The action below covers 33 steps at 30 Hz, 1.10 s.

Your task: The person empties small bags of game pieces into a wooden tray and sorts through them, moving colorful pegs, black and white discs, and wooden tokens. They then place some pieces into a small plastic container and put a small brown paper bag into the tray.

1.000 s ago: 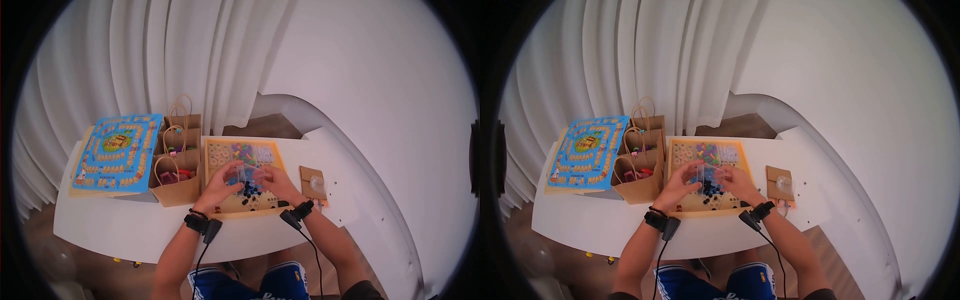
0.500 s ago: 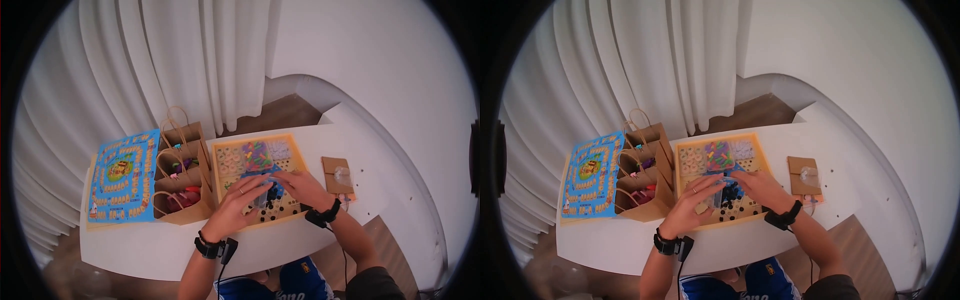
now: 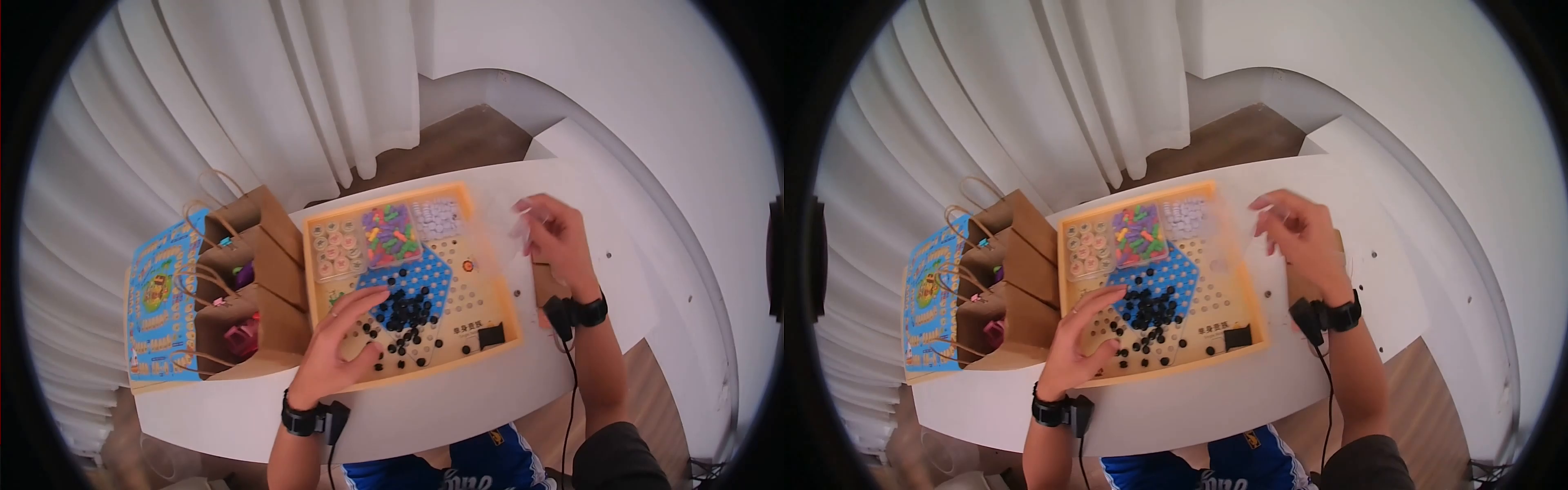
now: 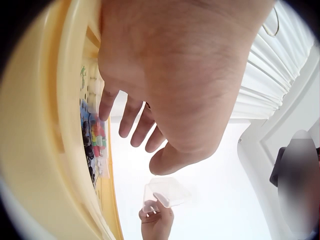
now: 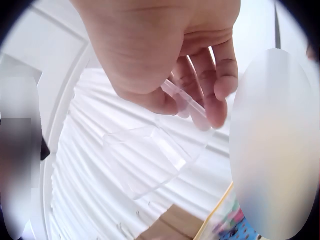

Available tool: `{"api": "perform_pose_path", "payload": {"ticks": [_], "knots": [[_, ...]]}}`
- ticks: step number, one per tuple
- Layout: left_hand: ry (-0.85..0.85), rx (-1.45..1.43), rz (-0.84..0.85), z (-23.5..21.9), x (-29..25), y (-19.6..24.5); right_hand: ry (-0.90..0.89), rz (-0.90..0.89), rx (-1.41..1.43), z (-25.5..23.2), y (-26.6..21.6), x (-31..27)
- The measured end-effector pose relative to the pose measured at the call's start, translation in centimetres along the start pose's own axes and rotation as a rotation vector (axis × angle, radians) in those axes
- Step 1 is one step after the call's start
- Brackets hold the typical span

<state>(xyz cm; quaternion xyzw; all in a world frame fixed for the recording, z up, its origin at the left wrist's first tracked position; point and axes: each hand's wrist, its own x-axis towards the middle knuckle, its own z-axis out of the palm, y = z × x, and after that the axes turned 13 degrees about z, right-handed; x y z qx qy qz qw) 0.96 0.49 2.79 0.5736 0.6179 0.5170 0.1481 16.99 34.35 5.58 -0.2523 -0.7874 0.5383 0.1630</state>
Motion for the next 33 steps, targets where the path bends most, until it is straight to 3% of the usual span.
{"api": "perform_pose_path", "payload": {"ticks": [3, 9, 11, 15, 23, 33], "knots": [[-0.022, 0.029, -0.034, 0.3, 0.3, -0.1, 0.064, 0.132, 0.264, -3.3, 3.1, 1.1], [-0.030, 0.067, -0.065, 0.6, 0.5, -0.1, 0.151, 0.169, 0.070, -6.3, 6.2, 0.8], [-0.032, 0.088, -0.075, 0.9, 0.5, 0.0, 0.132, 0.082, -0.011, -6.8, 6.8, 0.8], [0.016, 0.160, -0.112, 1.4, 0.2, -0.2, 0.181, 0.058, -0.006, -6.0, 6.8, 0.8], [0.058, 0.366, -0.089, 2.2, -0.2, -0.1, 0.258, 0.207, -0.116, -5.6, 6.0, 0.6], [0.048, 0.471, -0.064, 2.3, -0.3, 0.2, 0.348, 0.203, -0.141, -5.0, 6.5, 0.9]]}}
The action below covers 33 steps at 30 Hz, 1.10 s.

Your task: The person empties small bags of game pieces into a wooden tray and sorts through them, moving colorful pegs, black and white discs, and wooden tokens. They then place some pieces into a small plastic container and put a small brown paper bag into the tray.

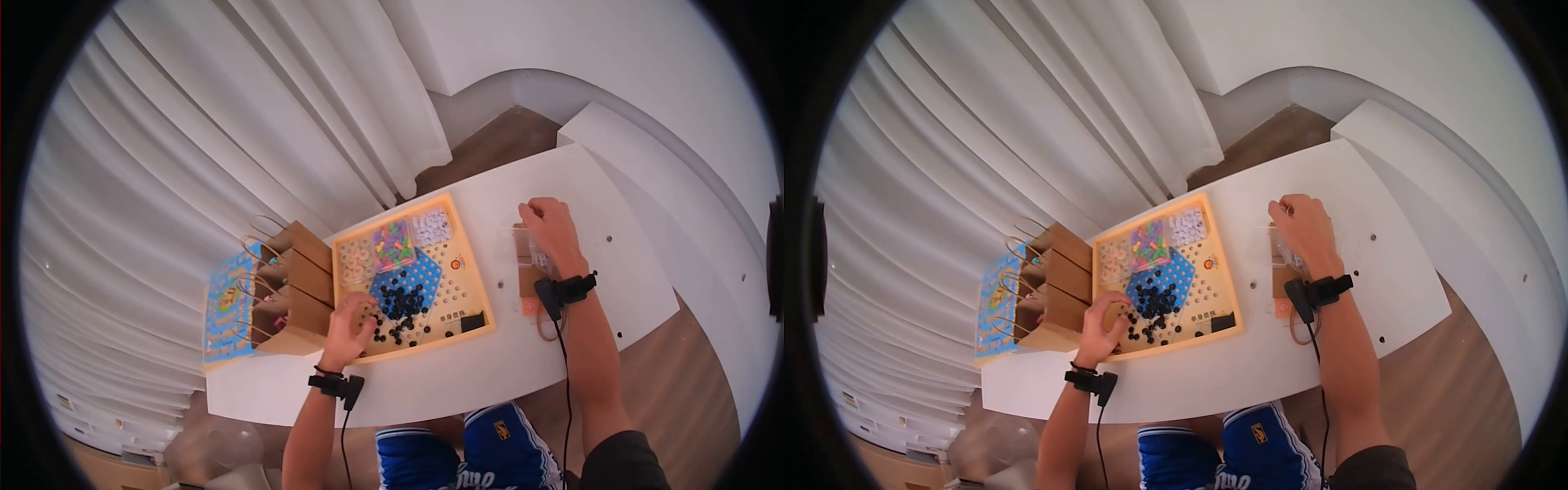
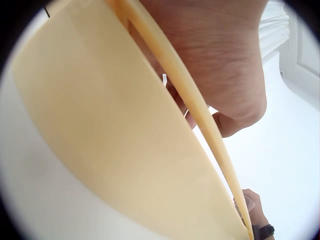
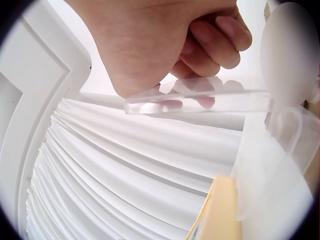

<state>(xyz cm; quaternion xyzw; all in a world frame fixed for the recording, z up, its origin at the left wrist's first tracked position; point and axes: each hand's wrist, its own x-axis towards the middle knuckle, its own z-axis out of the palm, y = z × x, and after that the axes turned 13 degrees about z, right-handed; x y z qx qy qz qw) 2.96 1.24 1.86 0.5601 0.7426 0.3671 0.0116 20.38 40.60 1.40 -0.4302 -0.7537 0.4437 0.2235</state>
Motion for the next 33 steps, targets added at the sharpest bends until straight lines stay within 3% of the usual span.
{"api": "perform_pose_path", "payload": {"ticks": [6, 8, 13, 16, 18, 20, 23, 32, 33], "knots": [[0.005, -0.055, -0.018, 0.0, -0.2, 0.2, 0.067, -0.025, -0.014, -0.6, 0.3, 0.1], [0.031, -0.053, 0.008, 0.0, -0.4, -0.4, 0.146, 0.017, -0.053, -1.0, 0.5, 0.3], [0.076, -0.150, 0.009, -0.4, -0.4, -0.7, 0.145, 0.116, -0.160, -2.7, 1.3, 0.5], [0.092, -0.192, -0.004, -0.4, -0.7, -0.6, 0.156, 0.043, -0.144, -3.2, 5.0, 2.6], [0.100, -0.208, -0.004, -0.5, -0.5, -0.5, 0.146, 0.009, -0.230, -4.5, 4.7, 2.8], [0.098, -0.241, -0.006, -0.5, -0.6, -0.6, -0.120, 0.181, -0.353, -6.2, 3.2, 2.1], [0.114, -0.264, -0.006, -0.6, -0.7, -0.7, -0.211, 0.165, -0.335, -7.5, 2.0, 0.8], [0.103, -0.236, 0.006, -0.2, -1.4, -1.5, -0.285, 0.202, -0.343, -8.6, -2.2, -1.0], [0.074, -0.196, -0.013, -0.1, -1.5, -1.5, -0.209, -0.032, -0.455, -8.1, -1.1, 0.1]]}}
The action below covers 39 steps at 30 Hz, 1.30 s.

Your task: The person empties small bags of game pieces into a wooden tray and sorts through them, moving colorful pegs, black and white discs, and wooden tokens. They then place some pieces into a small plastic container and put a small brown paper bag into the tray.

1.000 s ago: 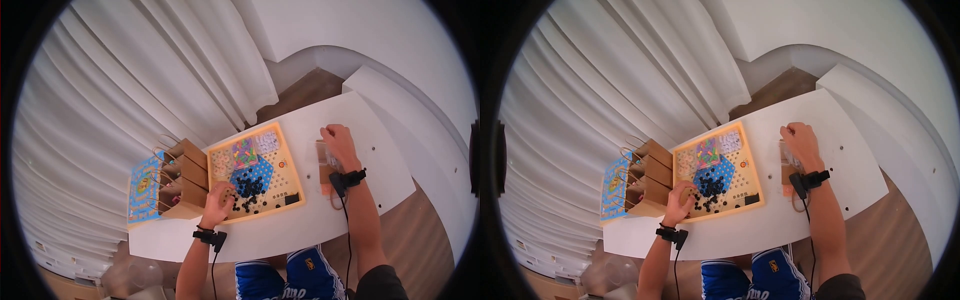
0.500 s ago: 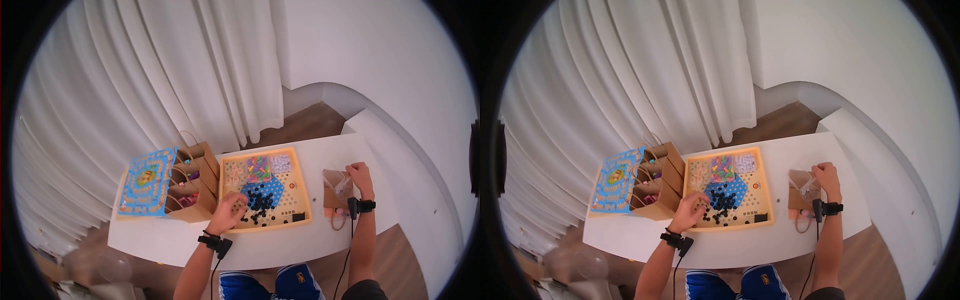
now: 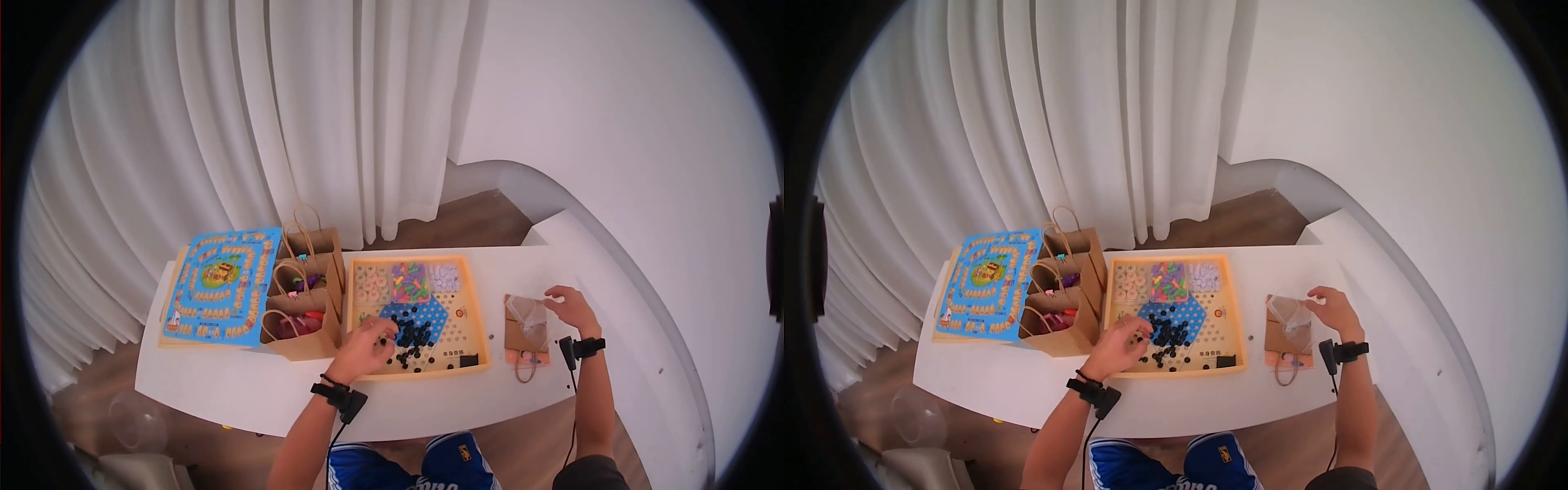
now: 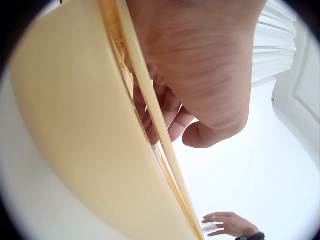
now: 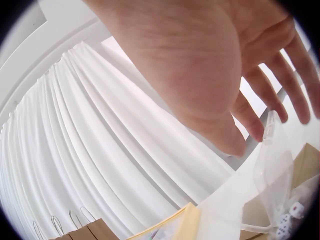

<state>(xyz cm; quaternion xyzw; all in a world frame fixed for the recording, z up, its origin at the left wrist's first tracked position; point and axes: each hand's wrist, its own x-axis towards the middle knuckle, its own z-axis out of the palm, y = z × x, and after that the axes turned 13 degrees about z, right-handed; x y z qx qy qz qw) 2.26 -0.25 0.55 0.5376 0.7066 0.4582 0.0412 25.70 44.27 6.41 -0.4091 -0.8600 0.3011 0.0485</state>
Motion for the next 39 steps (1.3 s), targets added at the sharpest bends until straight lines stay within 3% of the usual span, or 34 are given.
{"api": "perform_pose_path", "payload": {"ticks": [1, 2, 4, 6, 8, 11, 15, 17, 20, 24, 30, 33, 34, 36, 37, 39], "knots": [[0.002, -0.003, 0.004, 0.0, 0.0, 0.0, 0.121, -0.196, -0.134, 0.2, 0.4, 0.5], [-0.016, 0.010, 0.021, 0.1, -0.1, 0.0, 0.161, -0.153, -0.121, 0.2, -2.9, -0.9], [-0.038, 0.025, 0.044, 0.1, -0.1, 0.5, 0.203, -0.422, -0.048, 1.8, -6.3, -0.8], [-0.119, 0.036, 0.051, -0.1, -0.1, 1.4, 0.075, -0.545, 0.033, 4.3, -10.3, -1.5], [-0.109, 0.048, 0.082, 0.1, -0.3, 1.8, 0.037, -0.644, -0.105, 7.6, -12.6, -0.9], [-0.106, 0.064, 0.140, 0.5, -1.0, 1.8, -0.088, -0.631, -0.149, 12.0, -15.3, 0.8], [-0.185, 0.136, 0.222, 0.6, -1.5, 2.7, -0.108, -0.734, -0.130, 16.1, -16.0, 5.1], [-0.199, 0.166, 0.344, 0.7, -1.7, 2.6, -0.106, -0.732, -0.246, 16.0, -17.3, 5.6], [-0.196, 0.230, 0.390, 0.7, -1.8, 2.9, -0.109, -0.696, -0.411, 14.5, -18.5, 4.1], [-0.219, 0.240, 0.377, 1.1, -1.9, 2.7, -0.019, -0.758, -0.429, 14.9, -17.5, 4.1], [-0.140, 0.320, 0.432, 1.9, -2.2, 2.5, -0.132, -0.788, -0.406, 15.2, -16.3, 5.3], [-0.091, 0.179, 0.338, 1.3, -2.0, 2.2, -0.088, -0.842, -0.323, 15.2, -15.6, 5.7], [-0.089, 0.182, 0.334, 1.2, -1.8, 1.7, -0.096, -0.769, -0.287, 14.1, -15.9, 4.8], [0.087, -0.019, 0.127, 0.6, -1.1, 0.4, -0.135, -0.677, -0.255, 12.5, -16.8, 3.6], [0.093, -0.021, 0.121, 0.5, -0.6, 0.1, -0.197, -0.616, -0.141, 11.9, -17.0, 3.0], [0.231, -0.419, -0.105, 0.5, 1.2, -0.5, -0.265, -0.550, -0.049, 11.1, -17.2, 1.5]]}}
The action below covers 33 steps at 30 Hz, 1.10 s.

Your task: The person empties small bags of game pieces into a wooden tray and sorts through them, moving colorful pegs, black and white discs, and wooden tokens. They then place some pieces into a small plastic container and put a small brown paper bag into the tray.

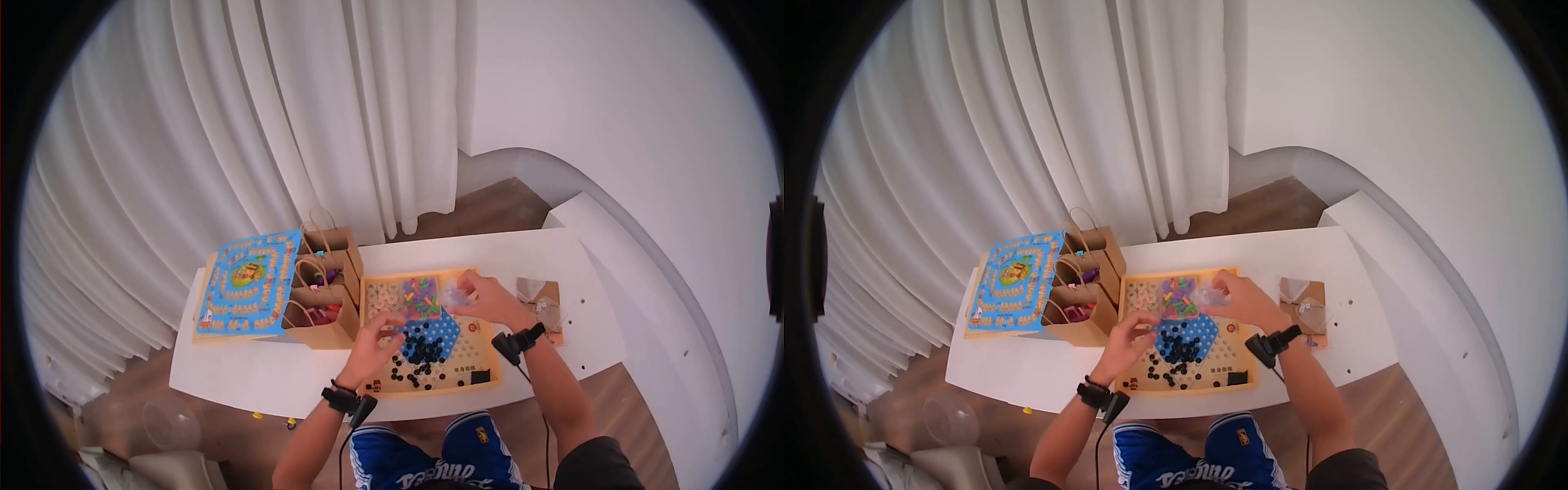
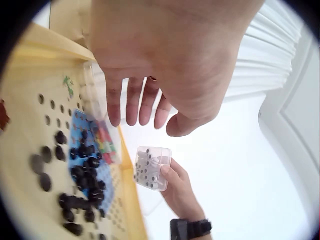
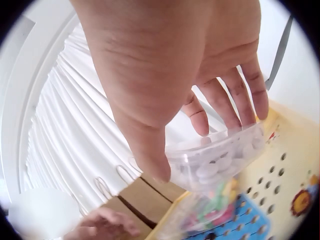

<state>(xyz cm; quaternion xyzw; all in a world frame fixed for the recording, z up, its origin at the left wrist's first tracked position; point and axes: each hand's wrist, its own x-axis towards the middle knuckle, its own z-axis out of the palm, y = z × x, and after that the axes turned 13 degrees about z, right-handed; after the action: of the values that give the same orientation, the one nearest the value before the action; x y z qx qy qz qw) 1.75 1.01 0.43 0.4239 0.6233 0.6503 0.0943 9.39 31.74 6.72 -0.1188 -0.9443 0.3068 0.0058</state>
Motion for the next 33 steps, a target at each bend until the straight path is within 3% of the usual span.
{"api": "perform_pose_path", "payload": {"ticks": [2, 5, 8, 12, 14, 17, 21, 26, 29, 33], "knots": [[0.006, -0.126, -0.060, 1.3, 1.5, -0.2, -0.071, -0.057, 0.427, 1.0, -1.7, -1.6], [-0.040, -0.262, -0.172, 3.3, 3.3, 1.0, -0.079, -0.051, 0.574, 2.5, -4.2, -3.2], [-0.055, -0.304, -0.157, 4.9, 3.0, 0.7, 0.050, -0.077, 0.506, 4.3, -5.0, -4.5], [-0.074, -0.283, -0.213, 4.7, 2.7, 0.7, -0.025, 0.001, 0.292, 4.7, -5.9, -5.9], [-0.102, -0.227, -0.205, 4.8, 2.2, 1.0, 0.101, -0.046, 0.189, 6.4, -5.6, -6.6], [-0.076, -0.155, -0.320, 4.6, 1.6, 1.8, 0.054, -0.026, 0.283, 6.4, -6.3, -7.3], [-0.086, -0.161, -0.334, 3.8, 0.4, 1.3, 0.087, -0.043, 0.303, 7.7, -4.6, -7.5], [-0.125, -0.180, -0.374, 2.3, 0.2, 2.1, -0.048, 0.062, 0.619, 8.8, -2.0, -7.2], [-0.134, -0.084, -0.318, 1.7, 0.0, 2.0, 0.001, 0.027, 0.459, 7.5, -1.5, -7.3], [-0.301, 0.061, -0.132, 0.7, 1.1, 3.1, 0.035, 0.087, 0.400, 6.9, -1.7, -7.2]]}}
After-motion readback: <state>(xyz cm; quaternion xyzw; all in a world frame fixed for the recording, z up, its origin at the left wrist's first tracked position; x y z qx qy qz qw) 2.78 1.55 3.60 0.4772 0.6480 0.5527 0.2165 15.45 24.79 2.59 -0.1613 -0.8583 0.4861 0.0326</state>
